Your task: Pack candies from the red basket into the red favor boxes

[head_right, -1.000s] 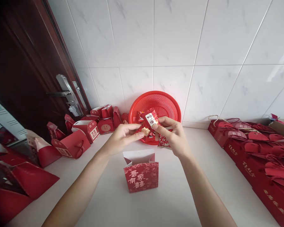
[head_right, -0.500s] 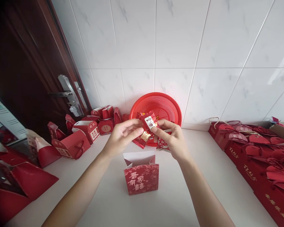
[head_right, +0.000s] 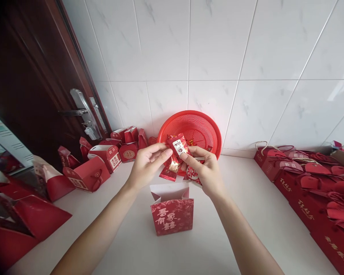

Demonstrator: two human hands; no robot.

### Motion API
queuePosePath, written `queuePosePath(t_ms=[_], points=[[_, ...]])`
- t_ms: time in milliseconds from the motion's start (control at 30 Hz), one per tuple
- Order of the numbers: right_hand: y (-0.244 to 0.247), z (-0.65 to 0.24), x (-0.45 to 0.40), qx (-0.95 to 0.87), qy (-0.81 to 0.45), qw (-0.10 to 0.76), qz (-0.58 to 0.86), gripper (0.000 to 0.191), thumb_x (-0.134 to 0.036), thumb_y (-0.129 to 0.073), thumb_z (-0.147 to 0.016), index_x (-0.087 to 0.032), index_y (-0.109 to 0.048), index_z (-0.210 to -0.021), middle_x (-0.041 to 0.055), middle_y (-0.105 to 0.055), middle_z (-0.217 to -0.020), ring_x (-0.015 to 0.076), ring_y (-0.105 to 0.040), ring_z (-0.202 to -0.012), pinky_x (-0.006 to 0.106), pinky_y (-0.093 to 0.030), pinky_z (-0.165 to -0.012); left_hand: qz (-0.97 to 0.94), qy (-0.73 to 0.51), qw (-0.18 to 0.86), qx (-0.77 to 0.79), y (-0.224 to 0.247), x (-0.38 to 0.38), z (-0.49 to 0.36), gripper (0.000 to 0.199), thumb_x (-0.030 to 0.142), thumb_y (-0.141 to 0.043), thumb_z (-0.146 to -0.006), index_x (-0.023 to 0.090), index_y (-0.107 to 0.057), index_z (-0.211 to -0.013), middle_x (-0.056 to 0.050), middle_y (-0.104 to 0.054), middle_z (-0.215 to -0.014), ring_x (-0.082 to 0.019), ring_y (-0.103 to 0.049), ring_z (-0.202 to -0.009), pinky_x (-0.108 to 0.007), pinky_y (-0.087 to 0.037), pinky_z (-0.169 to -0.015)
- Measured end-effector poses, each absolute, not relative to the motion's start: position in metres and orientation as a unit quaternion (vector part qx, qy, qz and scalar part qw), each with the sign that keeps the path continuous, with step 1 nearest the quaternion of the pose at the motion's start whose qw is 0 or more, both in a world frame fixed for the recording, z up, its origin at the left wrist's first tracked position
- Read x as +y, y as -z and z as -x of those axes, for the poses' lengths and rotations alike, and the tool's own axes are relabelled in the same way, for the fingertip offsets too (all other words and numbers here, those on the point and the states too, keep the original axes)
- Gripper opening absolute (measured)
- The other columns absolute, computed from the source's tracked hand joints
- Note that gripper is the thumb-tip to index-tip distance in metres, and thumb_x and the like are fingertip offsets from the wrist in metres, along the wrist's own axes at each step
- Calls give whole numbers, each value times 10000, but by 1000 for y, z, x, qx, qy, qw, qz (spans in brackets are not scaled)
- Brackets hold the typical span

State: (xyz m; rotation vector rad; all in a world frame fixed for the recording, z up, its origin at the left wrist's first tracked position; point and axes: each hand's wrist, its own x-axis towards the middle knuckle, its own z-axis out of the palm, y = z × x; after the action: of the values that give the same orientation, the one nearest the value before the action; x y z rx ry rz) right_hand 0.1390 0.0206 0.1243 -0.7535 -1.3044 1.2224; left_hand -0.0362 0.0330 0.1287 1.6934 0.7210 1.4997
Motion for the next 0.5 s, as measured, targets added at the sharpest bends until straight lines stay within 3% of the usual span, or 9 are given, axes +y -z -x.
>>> queuePosePath(t_ms=[333,500], points=[[-123,-131,18,-499,-526,605,329,374,-495,-846,-694,-210,-700,-888,-12,-653,-592,129,-558,-452,254,-507,-428,-656,-599,332,317,-123,34,32,251,414,-695,-874,165,-707,-840,-27,-688,-804,-152,-611,-735,-247,-473,-666],[-124,-130,16,-522,-480,614,347,353,-492,-830,-719,-206,-716,-892,14,-680,-649,176,-648,-569,280,-562,-513,-662,-585,347,314,-124,35,34,232,395,-698,-865,164,-718,-860,-43,-721,-841,-181,-657,-813,-270,-514,-732]])
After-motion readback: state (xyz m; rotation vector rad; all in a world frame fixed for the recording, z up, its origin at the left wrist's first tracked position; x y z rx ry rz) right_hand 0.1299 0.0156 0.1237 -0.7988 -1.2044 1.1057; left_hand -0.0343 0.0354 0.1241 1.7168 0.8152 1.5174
